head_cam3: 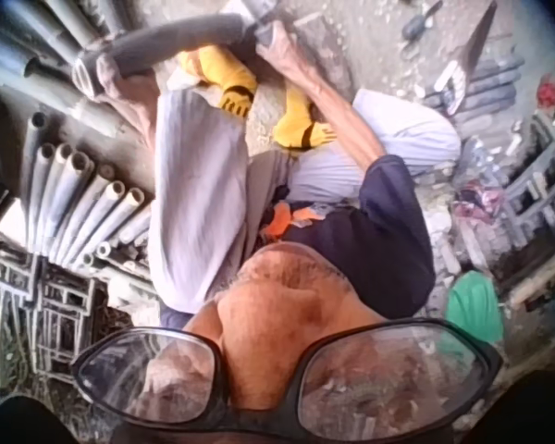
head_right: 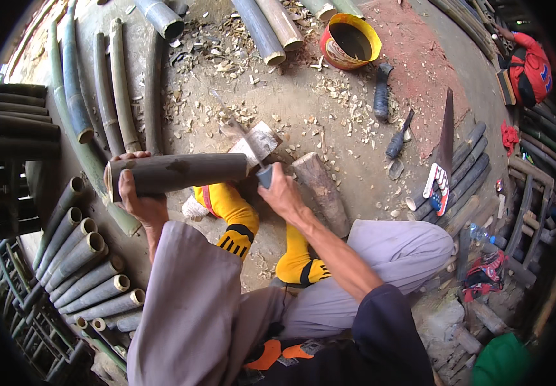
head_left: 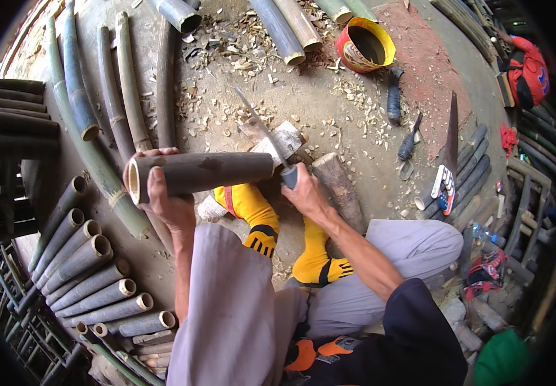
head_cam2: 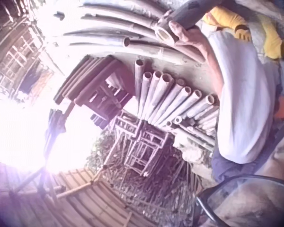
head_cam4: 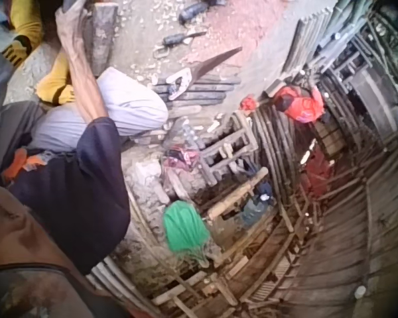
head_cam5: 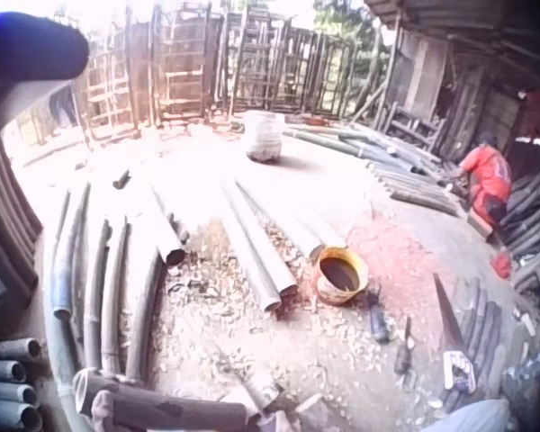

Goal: The person measures sections of bamboo using a tape measure and marks them before cutting them with a saw and a large knife.

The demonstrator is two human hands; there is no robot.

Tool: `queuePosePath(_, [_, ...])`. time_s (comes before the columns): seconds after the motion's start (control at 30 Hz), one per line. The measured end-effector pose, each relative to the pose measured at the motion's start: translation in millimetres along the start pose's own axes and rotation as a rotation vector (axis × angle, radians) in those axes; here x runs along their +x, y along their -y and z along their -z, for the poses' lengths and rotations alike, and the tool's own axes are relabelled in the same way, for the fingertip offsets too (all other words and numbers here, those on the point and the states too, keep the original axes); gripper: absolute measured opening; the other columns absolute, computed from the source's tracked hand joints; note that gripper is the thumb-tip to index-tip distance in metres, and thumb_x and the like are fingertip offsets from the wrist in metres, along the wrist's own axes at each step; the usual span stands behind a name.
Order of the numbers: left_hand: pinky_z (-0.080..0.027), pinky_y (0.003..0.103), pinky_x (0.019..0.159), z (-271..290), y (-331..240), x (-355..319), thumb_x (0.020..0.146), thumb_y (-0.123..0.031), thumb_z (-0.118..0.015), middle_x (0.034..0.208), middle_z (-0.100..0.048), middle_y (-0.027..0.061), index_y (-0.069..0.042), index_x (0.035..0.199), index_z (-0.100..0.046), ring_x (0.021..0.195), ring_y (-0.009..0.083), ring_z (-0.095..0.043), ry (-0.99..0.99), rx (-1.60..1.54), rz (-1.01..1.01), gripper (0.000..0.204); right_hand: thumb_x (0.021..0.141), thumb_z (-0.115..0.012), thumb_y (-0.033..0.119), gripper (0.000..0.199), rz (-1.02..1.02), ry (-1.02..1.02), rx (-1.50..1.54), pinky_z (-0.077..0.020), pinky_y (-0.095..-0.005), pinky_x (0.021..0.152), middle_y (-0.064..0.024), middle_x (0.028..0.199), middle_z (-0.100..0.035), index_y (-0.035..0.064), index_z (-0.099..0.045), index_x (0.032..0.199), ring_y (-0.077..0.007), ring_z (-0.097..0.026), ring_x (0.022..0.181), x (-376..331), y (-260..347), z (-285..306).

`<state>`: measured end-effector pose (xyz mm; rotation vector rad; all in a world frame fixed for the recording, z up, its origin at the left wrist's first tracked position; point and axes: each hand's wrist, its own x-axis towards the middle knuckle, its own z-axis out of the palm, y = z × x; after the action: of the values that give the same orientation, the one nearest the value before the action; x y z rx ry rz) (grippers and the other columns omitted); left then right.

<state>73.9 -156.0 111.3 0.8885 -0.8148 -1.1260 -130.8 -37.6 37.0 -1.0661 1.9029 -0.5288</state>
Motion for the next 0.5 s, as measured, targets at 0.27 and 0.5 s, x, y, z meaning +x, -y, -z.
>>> queuePosePath(0.27, [-0.042, 0.047, 0.094, 25, 7, 5, 0.077, -0.029, -0.059, 0.104, -0.052, 0.0149, -0.004, 0.124, -0.042, 0.100, 0.0300, -0.053, 0.126, -0.078, -0.009, 0.056, 0.078, -0.071, 0.012, 0.034, 0.379, -0.293, 0.297, -0.0534, -0.0395, 0.060, -0.0196, 0.079, -0.066, 0.0011, -0.049, 0.101, -0.0339, -0.069, 0.073, -29, 35, 11])
queuePosePath(0.5, [-0.044, 0.046, 0.093, 29, 1, 6, 0.073, -0.028, -0.064, 0.107, -0.054, 0.0177, -0.003, 0.125, -0.041, 0.101, 0.0324, -0.055, 0.262, -0.053, 0.008, 0.062, 0.077, -0.071, 0.018, 0.035, 0.093, -0.011, -0.013, -0.0539, -0.0438, 0.064, -0.0243, 0.079, -0.065, -0.0013, -0.051, 0.098, -0.0389, -0.068, 0.076, -3, -13, 7])
